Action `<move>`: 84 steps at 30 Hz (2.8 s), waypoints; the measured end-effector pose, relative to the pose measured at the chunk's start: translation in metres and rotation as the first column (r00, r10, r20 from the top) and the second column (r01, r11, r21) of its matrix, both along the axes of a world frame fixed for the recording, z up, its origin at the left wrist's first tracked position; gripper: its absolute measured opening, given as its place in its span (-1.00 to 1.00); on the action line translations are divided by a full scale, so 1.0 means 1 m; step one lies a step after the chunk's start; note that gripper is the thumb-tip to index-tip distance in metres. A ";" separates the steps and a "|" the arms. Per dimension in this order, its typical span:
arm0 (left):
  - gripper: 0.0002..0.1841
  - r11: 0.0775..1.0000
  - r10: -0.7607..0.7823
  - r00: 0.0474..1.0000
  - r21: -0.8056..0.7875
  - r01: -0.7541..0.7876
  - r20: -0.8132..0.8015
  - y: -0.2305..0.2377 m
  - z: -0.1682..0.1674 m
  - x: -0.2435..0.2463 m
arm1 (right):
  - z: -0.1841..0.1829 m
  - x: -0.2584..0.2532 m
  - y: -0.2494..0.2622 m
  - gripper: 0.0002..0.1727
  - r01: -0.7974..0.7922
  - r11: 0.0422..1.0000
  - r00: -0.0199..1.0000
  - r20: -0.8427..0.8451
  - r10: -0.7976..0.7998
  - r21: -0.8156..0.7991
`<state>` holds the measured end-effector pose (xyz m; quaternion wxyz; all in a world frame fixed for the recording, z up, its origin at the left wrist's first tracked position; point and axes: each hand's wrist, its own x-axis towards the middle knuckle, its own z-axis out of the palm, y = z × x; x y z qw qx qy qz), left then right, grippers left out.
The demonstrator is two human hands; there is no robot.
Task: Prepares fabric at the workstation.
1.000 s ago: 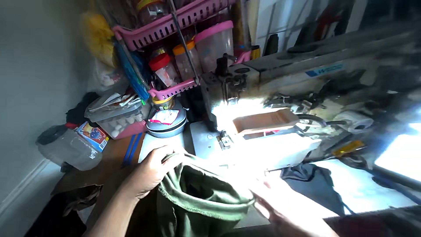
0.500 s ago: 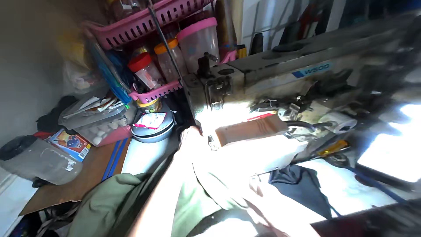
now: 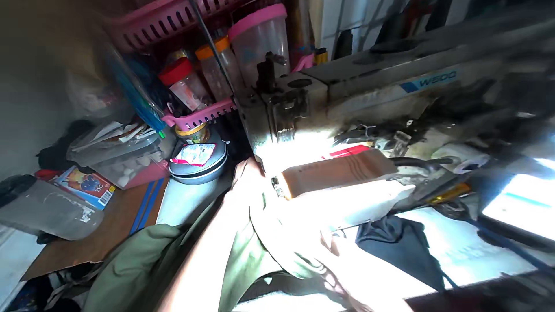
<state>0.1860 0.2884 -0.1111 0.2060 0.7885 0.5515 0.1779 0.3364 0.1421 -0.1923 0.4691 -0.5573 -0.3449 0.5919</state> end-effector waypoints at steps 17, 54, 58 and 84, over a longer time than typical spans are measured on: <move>-0.59 0.797 -0.546 0.827 0.389 0.462 0.137 -0.112 0.057 -0.133 | 0.052 0.019 0.045 -0.75 -0.485 0.666 0.734 0.678 -0.042 0.566; -0.53 0.733 0.021 0.844 0.582 0.352 -0.536 -0.093 -0.038 -0.062 | -0.004 0.001 -0.056 -0.78 -0.111 0.921 0.920 0.389 -0.046 0.372; -0.51 0.760 0.043 0.836 0.561 0.328 -0.547 -0.080 -0.034 -0.059 | -0.010 -0.001 -0.038 -0.82 -0.046 0.939 0.952 0.301 -0.063 0.341; -0.61 0.667 -0.288 0.929 0.647 0.370 -0.234 -0.124 0.045 -0.084 | 0.019 0.031 0.001 -0.70 -0.651 0.526 0.707 0.690 0.157 0.547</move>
